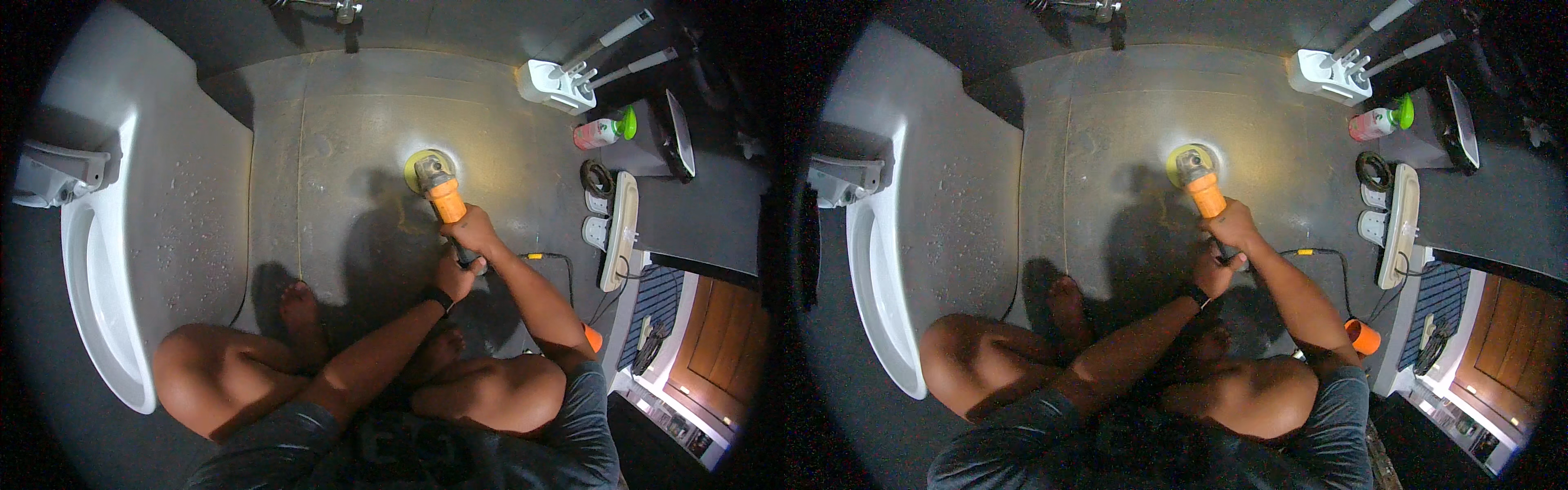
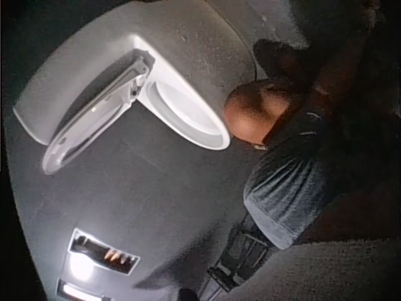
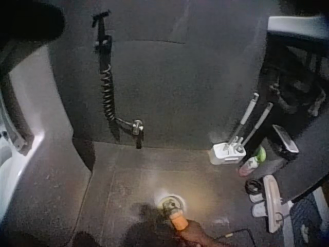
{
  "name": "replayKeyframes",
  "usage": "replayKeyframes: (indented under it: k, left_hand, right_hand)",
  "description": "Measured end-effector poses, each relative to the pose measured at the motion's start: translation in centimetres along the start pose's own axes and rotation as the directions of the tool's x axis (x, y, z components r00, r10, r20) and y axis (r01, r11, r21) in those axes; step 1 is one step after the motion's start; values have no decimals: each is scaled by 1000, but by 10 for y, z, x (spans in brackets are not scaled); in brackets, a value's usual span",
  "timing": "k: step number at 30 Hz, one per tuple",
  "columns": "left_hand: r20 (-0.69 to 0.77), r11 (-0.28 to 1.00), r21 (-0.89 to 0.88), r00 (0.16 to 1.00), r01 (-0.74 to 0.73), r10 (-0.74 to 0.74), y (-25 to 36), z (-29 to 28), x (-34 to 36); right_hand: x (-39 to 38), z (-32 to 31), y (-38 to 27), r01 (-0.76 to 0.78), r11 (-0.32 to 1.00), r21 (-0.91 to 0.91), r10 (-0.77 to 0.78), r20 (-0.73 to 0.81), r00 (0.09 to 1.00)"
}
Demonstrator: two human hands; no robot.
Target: The person uses an angle grinder to grind a circular area on the floor around a small orange cup. They move the tool in circular motions, occasionally repositioning the cup and adjusting their stance while seated on the floor.
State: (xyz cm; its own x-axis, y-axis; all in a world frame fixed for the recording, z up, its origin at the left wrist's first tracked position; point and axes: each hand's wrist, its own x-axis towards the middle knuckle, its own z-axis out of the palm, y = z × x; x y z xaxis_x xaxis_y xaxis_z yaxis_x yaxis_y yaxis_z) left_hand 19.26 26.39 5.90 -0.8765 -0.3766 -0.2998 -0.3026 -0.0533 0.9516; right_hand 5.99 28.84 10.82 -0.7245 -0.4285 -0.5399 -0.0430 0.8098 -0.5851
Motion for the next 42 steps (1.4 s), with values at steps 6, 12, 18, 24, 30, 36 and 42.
replayKeyframes:
  k: [6,12,18,24,30,36,42]
  left_hand:
    - [8,1000,2,1000,12,-12,6,-2,1]
    - [26,997,70,999,32,-34,0,-1,5]
    - [-24,998,-41,999,44,-45,-9,17,-4]
    - [-56,999,8,998,-38,38,-12,16,-1]
    - [-73,999,34,996,-39,41,-13,13,1]
    - [-23,1000,24,1000,-2,3,-4,3,4]
    - [-19,999,32,1000,4,-4,-3,3,4]
  right_hand:
    - [3,2,3,16,999,49,-15,-34,999]
    - [8,1,12,-38,993,109,42,-26,999]
    - [1,4,31,95,985,145,-86,-66,994]
    - [0,5,23,48,991,127,-43,-40,998]
    - [5,5,22,-9,992,126,13,-36,999]
    - [9,6,19,18,995,94,-15,-30,999]
    - [13,9,25,22,994,111,-18,-32,999]
